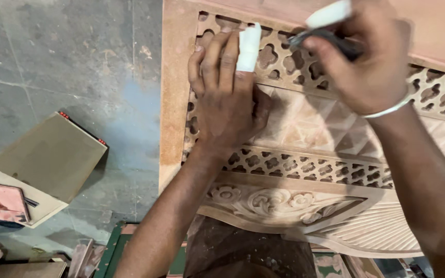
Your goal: The person sands the surface of a large carved wooden panel using two sanding blocks. They move the blocks back and forth across the lattice and relief areas, occasionally switching hands and adjusting grip to reach different sections.
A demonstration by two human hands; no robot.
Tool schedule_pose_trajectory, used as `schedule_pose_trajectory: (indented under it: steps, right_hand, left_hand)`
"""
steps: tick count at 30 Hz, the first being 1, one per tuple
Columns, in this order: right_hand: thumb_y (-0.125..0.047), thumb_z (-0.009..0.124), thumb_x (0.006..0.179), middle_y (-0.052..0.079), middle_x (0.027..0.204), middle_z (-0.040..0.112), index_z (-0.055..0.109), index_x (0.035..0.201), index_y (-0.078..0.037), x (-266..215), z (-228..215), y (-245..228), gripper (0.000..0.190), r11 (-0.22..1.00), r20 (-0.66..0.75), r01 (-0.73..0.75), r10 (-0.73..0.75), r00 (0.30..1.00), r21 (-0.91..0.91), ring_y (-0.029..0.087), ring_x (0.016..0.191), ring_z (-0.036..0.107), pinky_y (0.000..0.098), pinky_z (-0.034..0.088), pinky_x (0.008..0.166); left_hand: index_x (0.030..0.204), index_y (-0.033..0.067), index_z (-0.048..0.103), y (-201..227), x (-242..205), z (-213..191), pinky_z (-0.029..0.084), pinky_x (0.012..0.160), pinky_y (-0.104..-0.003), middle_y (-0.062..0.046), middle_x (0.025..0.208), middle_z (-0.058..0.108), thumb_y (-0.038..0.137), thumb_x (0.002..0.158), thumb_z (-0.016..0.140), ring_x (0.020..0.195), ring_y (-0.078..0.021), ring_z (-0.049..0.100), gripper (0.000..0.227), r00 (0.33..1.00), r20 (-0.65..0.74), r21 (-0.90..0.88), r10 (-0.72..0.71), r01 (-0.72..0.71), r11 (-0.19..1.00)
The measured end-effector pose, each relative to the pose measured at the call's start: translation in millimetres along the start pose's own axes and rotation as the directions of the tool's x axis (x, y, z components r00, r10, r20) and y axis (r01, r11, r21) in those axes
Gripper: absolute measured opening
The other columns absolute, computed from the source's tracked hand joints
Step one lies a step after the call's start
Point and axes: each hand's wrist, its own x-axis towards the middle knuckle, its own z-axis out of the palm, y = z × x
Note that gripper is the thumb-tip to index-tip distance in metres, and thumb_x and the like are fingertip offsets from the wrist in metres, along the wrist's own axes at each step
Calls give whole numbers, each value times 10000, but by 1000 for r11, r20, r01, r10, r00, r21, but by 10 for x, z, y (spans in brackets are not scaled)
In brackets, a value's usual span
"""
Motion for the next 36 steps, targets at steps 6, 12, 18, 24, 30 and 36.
schedule_pose_trajectory:
  steps: [6, 12, 18, 24, 30, 36]
  right_hand:
    - [-96, 835, 990, 99, 766, 688, 640, 868, -35, -38, 145, 92, 238, 998, -69, -37, 34, 997, -51, 196, 688, 687, 312, 568, 630]
    - [-199, 798, 994, 96, 788, 703, 679, 958, -46, -99, -196, 227, 197, 924, 254, 112, -16, 967, -366, 201, 691, 692, 338, 583, 669]
    - [-319, 749, 1006, 82, 807, 704, 702, 1053, -61, 348, -249, -259, 267, 462, 539, 496, -47, 841, -735, 188, 706, 691, 349, 597, 724]
    - [-214, 688, 1014, 86, 673, 646, 708, 1055, -21, 550, -246, -536, 198, 434, 612, 527, 75, 787, -731, 190, 584, 648, 322, 564, 570]
    - [-104, 676, 998, 90, 757, 666, 693, 1071, -27, 515, -187, -526, 107, 337, 673, 613, 96, 733, -715, 191, 676, 672, 319, 590, 656]
    - [-211, 674, 960, 126, 876, 722, 705, 1113, -27, 685, -265, -335, 242, 957, 636, -94, 255, 728, -276, 219, 748, 707, 384, 584, 632]
  left_hand:
    - [1297, -30, 622, 31, 5, 1, 136, 1259, -623, -241, 1553, 428, 479, 941, 781, 1486, -379, 329, 641, 1000, -13, -18, 13, -13, 1000]
    - [1460, -60, 508, 22, -38, 0, 137, 1292, -616, -212, 1570, 433, 295, 856, 791, 1512, -361, 322, 755, 1000, -17, -56, 6, -6, 998]
    - [1488, 8, 440, -9, -42, -22, 137, 1316, -584, -194, 1598, 404, 172, 864, 746, 1539, -340, 321, 715, 995, -82, -68, 53, -59, 996]
    - [1535, -30, 409, -9, -76, -31, 137, 1333, -559, -186, 1605, 414, 121, 876, 726, 1552, -317, 324, 747, 993, -107, -114, 42, -55, 992]
    - [1516, -46, 447, -19, -88, 5, 160, 1317, -538, -200, 1550, 494, 57, 845, 725, 1523, -315, 381, 734, 989, -143, -169, 26, -50, 984]
    - [1505, -46, 423, -46, -111, 151, 197, 1315, -555, -229, 1494, 530, 89, 878, 776, 1479, -346, 439, 732, 972, -235, -215, 22, -74, 974]
